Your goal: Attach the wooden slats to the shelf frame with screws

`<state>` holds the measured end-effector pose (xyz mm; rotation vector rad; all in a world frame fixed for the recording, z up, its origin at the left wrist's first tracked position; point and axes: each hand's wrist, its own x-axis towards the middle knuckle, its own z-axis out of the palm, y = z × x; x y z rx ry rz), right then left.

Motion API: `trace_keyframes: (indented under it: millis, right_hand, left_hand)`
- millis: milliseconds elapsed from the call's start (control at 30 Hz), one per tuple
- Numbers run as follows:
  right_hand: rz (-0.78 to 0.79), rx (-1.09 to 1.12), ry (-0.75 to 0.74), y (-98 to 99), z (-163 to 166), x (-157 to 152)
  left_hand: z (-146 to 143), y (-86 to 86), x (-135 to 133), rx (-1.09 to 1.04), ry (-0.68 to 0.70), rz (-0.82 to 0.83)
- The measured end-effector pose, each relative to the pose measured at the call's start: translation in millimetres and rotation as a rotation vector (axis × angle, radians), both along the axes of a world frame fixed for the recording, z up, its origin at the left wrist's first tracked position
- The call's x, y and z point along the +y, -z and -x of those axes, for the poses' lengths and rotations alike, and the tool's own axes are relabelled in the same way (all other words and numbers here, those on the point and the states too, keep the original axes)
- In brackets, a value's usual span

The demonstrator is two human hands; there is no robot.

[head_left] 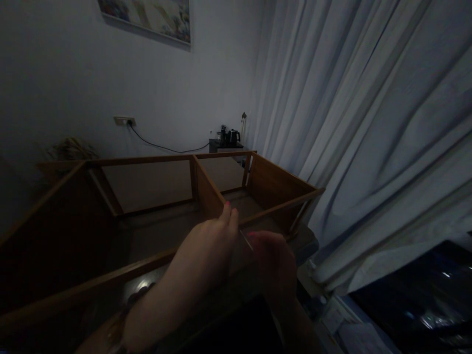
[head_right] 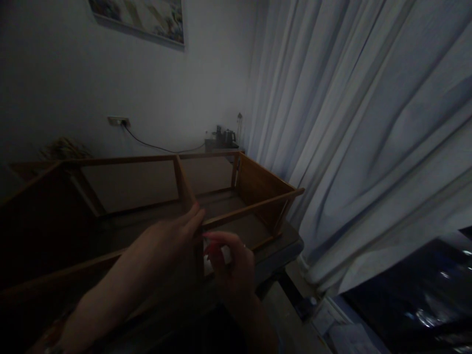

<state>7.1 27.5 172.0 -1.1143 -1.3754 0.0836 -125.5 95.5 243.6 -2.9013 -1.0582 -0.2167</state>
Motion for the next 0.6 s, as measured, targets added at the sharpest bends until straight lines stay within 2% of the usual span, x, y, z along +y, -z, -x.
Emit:
trace_keyframes:
  millis: [133, 200, 300, 467, 600]
  right_hand:
    - [-0.196, -0.299, 0.091, -2.3, -6, -1]
    - [-0.276, -0.437, 0.229, -5.1, -8, -2]
    - [-0.303, -0.576, 0.396, -8.1, -12, -5]
    - [-0.245, -0.757, 0.368, -10.8, -17, -11]
    - [-0.220, -0.813, 0.364, -15.0, -20, -14]
  left_hand:
    - [2, 2.0, 3, -0.021, 0.041, -0.043]
    - [3, 2.9, 3, -0.044, 0.051, -0.062]
    - [2, 4.3, 4, -0.055, 0.050, -0.070]
    - [2, 4.3, 2, -0.065, 0.021, 0.004]
    - [1, 1.6, 2, -0.027, 0.025, -0.001]
